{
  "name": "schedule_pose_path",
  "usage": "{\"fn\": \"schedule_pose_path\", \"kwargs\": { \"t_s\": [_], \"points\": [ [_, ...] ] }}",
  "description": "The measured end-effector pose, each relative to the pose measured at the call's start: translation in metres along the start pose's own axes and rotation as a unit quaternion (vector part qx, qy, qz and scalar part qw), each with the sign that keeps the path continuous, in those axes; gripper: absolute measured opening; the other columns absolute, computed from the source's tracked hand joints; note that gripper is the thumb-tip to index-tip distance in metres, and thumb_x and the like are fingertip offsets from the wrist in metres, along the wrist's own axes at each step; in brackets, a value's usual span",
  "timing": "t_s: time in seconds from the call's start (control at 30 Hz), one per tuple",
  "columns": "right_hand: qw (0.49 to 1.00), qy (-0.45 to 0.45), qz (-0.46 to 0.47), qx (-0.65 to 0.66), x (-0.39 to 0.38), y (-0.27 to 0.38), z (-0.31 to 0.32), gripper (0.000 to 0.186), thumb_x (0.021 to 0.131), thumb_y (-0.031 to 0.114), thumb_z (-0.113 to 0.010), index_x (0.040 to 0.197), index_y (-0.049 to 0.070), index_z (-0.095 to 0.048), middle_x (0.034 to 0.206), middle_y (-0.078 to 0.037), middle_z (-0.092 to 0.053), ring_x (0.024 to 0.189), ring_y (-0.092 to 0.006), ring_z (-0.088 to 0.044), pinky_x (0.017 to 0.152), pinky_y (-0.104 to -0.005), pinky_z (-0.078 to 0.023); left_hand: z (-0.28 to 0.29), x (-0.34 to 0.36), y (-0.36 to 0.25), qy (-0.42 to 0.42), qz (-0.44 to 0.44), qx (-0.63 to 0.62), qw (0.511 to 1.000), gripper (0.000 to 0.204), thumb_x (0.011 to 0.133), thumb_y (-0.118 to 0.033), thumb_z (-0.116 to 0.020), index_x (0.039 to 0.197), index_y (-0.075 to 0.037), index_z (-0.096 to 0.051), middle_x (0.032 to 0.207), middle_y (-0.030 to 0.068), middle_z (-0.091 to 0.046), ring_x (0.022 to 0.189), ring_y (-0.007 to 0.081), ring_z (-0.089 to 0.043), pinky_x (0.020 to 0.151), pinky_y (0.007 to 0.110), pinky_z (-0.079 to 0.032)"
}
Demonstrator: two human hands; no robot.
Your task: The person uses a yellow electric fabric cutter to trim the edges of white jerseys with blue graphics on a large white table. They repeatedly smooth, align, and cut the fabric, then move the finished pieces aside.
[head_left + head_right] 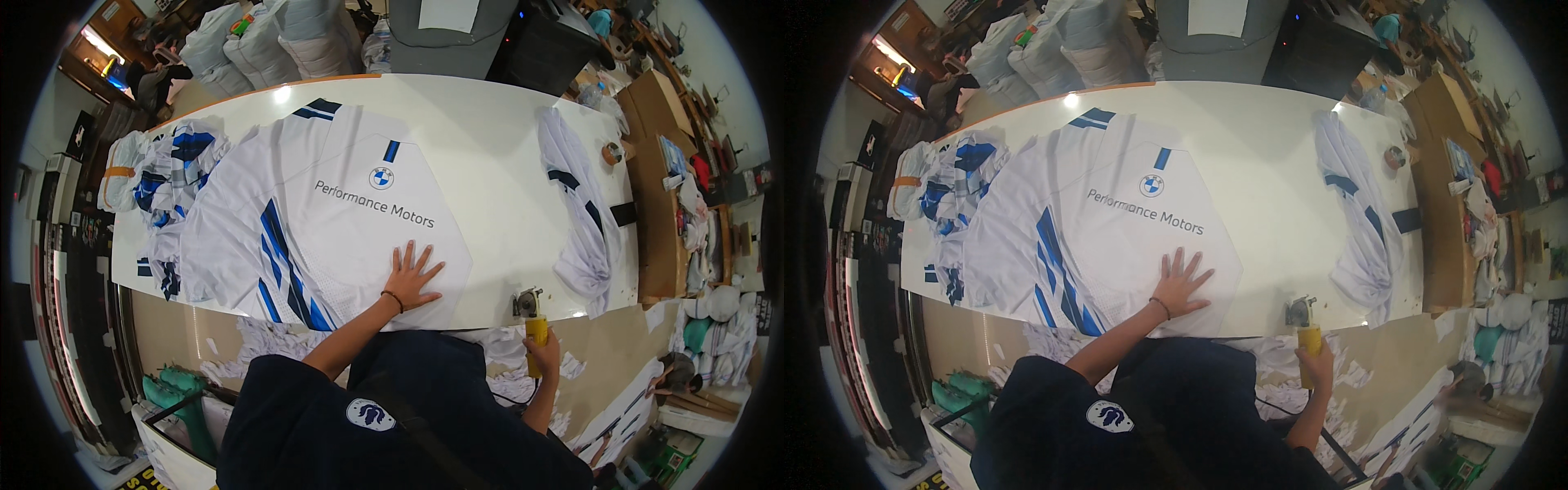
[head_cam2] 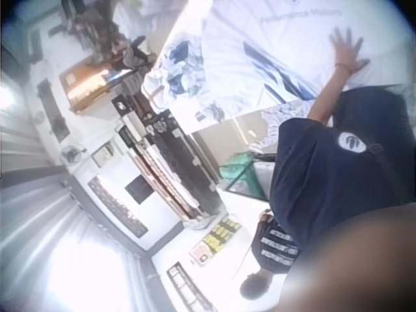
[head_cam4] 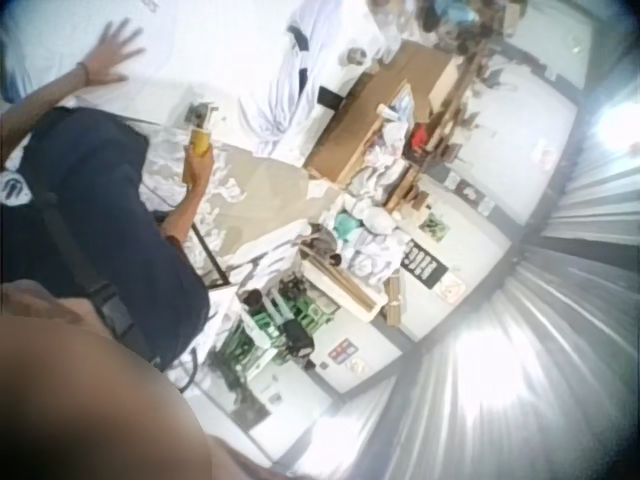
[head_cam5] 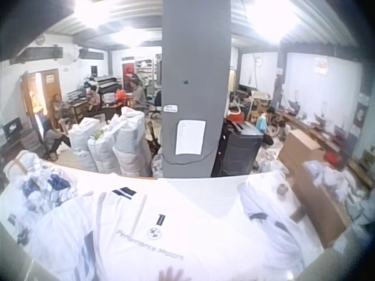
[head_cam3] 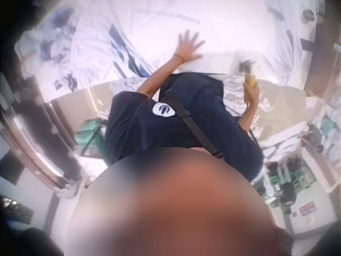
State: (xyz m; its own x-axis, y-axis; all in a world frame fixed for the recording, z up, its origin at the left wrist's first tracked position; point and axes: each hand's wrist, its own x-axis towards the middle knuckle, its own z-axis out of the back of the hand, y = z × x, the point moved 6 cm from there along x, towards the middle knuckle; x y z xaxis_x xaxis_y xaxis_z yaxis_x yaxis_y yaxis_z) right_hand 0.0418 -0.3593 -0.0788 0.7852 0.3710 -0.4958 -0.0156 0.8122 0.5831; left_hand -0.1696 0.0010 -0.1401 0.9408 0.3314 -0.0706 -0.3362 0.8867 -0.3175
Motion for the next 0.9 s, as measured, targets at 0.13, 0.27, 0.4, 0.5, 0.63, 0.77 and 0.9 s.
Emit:
{"fn": "schedule_pose_path", "kwargs": {
  "t_s": [0.13, 0.27, 0.4, 0.5, 0.63, 0.77, 0.9],
  "points": [
    [0.996, -0.019, 0.056, -0.071, -0.003, 0.010, -0.009, 0.051, 0.071, 0.023, -0.086, 0.111, 0.000, -0.062, 0.093, -0.016, -0.072, 0.081, -0.0279, -0.070, 0.074, -0.0403, -0.056, -0.012, -0.021, -0.013, 0.006, -0.033, 0.021, 0.999, 0.082, 0.087, -0.075, -0.053, 0.157, -0.034, -0.038, 0.169, 0.0145, -0.018, 0.150, 0.0563, -0.009, 0.111, 0.080, -0.013],
    [0.984, 0.012, 0.082, -0.156, 0.005, 0.050, -0.022, 0.057, 0.072, 0.033, -0.084, 0.115, 0.002, -0.061, 0.096, -0.023, -0.072, 0.089, -0.0389, -0.071, 0.078, -0.0462, -0.055, -0.015, -0.061, -0.032, 0.073, -0.059, 0.029, 0.995, 0.076, 0.090, -0.073, -0.051, 0.157, -0.039, -0.037, 0.170, 0.0119, -0.017, 0.151, 0.0558, -0.011, 0.111, 0.079, -0.016],
    [0.962, 0.039, 0.122, -0.242, 0.029, 0.084, -0.037, 0.063, 0.074, 0.044, -0.080, 0.119, 0.007, -0.056, 0.094, -0.023, -0.072, 0.090, -0.0441, -0.070, 0.077, -0.0519, -0.054, -0.020, -0.097, -0.040, 0.009, -0.099, 0.014, 0.995, 0.061, 0.093, -0.064, -0.056, 0.147, -0.035, -0.052, 0.164, 0.0092, -0.031, 0.148, 0.0516, -0.022, 0.111, 0.076, -0.024],
    [0.942, 0.046, 0.171, -0.285, 0.056, 0.107, -0.052, 0.063, 0.076, 0.047, -0.076, 0.121, 0.010, -0.053, 0.093, -0.022, -0.072, 0.088, -0.0445, -0.070, 0.076, -0.0543, -0.054, -0.019, -0.106, -0.037, 0.013, -0.097, -0.015, 0.995, 0.048, 0.094, -0.053, -0.061, 0.137, -0.032, -0.062, 0.153, 0.0057, -0.046, 0.145, 0.0419, -0.034, 0.112, 0.067, -0.031],
    [0.926, 0.054, 0.193, -0.320, 0.086, 0.152, -0.063, 0.058, 0.077, 0.046, -0.072, 0.120, 0.011, -0.053, 0.093, -0.021, -0.072, 0.089, -0.0442, -0.070, 0.076, -0.0550, -0.055, 0.017, -0.085, -0.036, 0.174, -0.046, -0.075, 0.981, 0.038, 0.093, -0.043, -0.065, 0.128, -0.026, -0.069, 0.131, 0.0034, -0.064, 0.129, 0.0331, -0.052, 0.106, 0.052, -0.043],
    [0.913, 0.047, 0.228, -0.336, 0.120, 0.198, -0.077, 0.058, 0.078, 0.046, -0.072, 0.121, 0.011, -0.052, 0.094, -0.022, -0.072, 0.088, -0.0445, -0.071, 0.076, -0.0554, -0.056, -0.003, -0.057, -0.013, 0.004, 0.031, -0.159, 0.987, 0.039, 0.091, -0.040, -0.068, 0.125, -0.021, -0.070, 0.115, 0.0029, -0.071, 0.115, 0.0316, -0.062, 0.098, 0.044, -0.047],
    [0.902, 0.042, 0.248, -0.352, 0.155, 0.239, -0.091, 0.063, 0.078, 0.048, -0.074, 0.124, 0.010, -0.053, 0.095, -0.024, -0.072, 0.088, -0.0451, -0.071, 0.076, -0.0541, -0.057, 0.033, -0.027, -0.001, -0.146, 0.071, -0.033, 0.986, 0.059, 0.089, -0.046, -0.068, 0.142, -0.021, -0.057, 0.150, 0.0130, -0.049, 0.143, 0.0344, -0.039, 0.114, 0.053, -0.034]
  ]
}}
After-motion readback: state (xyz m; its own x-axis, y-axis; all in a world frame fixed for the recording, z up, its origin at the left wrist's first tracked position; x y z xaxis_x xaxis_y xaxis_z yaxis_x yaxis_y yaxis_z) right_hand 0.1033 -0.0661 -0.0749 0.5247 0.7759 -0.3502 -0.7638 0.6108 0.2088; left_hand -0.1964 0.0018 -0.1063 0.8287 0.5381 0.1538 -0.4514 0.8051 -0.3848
